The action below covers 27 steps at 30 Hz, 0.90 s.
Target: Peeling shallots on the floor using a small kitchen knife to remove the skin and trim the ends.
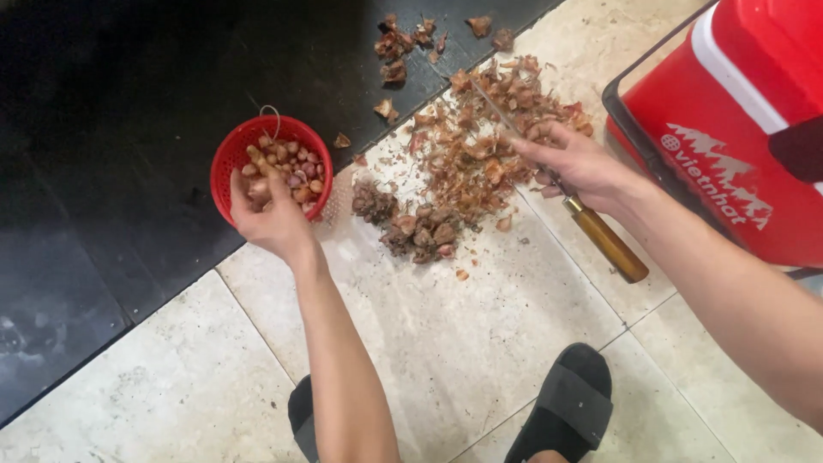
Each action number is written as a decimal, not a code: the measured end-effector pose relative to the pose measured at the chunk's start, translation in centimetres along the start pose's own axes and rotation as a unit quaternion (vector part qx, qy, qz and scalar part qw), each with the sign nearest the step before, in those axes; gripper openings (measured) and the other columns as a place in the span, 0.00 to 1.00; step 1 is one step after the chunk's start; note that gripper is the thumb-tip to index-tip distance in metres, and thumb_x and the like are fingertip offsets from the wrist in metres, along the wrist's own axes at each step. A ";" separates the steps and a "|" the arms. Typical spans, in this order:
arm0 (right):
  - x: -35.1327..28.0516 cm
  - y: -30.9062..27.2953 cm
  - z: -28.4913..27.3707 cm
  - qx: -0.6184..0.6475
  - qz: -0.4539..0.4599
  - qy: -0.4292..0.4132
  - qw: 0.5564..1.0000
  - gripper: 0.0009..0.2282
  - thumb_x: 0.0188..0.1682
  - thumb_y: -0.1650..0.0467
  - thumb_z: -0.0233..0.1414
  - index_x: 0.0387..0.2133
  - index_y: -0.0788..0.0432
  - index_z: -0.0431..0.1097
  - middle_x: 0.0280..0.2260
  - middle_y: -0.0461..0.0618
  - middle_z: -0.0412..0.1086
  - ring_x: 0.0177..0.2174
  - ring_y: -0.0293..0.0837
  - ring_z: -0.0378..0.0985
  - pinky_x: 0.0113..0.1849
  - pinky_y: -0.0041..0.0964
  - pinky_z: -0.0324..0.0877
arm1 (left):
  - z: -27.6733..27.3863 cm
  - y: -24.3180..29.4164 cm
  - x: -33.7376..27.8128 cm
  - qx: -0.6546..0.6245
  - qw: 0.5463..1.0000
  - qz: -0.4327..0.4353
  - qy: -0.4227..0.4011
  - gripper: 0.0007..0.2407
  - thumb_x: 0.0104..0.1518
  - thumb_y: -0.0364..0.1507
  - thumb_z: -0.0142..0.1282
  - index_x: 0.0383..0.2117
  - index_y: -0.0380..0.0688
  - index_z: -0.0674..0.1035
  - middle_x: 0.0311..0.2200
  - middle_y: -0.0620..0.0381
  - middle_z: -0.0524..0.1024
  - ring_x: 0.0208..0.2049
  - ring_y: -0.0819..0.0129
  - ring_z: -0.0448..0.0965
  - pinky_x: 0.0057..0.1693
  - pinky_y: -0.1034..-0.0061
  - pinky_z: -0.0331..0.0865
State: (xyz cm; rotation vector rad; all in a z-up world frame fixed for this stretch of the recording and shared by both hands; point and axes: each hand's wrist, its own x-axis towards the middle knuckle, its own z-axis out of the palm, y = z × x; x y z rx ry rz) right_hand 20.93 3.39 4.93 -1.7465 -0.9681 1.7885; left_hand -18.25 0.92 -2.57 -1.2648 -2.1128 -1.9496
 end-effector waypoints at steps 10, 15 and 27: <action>-0.1 0.5 0.7 0.003 0.003 -0.003 1.000 0.38 0.45 0.59 0.59 0.70 0.47 0.50 0.32 0.40 0.63 0.24 0.31 0.62 0.21 0.26 0.59 | 7.6 9.3 -10.5 0.080 0.875 0.018 -0.476 0.09 0.53 0.29 0.64 0.38 0.43 0.88 0.36 0.43 0.83 0.35 0.51 0.81 0.44 0.56 0.76; -0.5 1.3 0.2 -0.021 0.011 0.002 1.000 0.41 0.44 0.58 0.60 0.71 0.47 0.47 0.38 0.42 0.66 0.25 0.31 0.63 0.22 0.27 0.61 | 14.5 4.5 -14.6 0.132 0.883 0.172 -0.416 0.09 0.46 0.20 0.58 0.33 0.40 0.86 0.36 0.46 0.83 0.37 0.50 0.81 0.42 0.59 0.80; -1.8 2.3 1.4 -0.041 0.030 -0.052 0.997 0.39 0.44 0.58 0.59 0.71 0.44 0.51 0.29 0.38 0.61 0.23 0.31 0.60 0.22 0.26 0.58 | 7.8 9.7 -7.8 0.178 0.706 -0.079 -0.681 0.16 0.46 0.41 0.71 0.36 0.47 0.86 0.30 0.53 0.85 0.32 0.60 0.86 0.41 0.62 0.78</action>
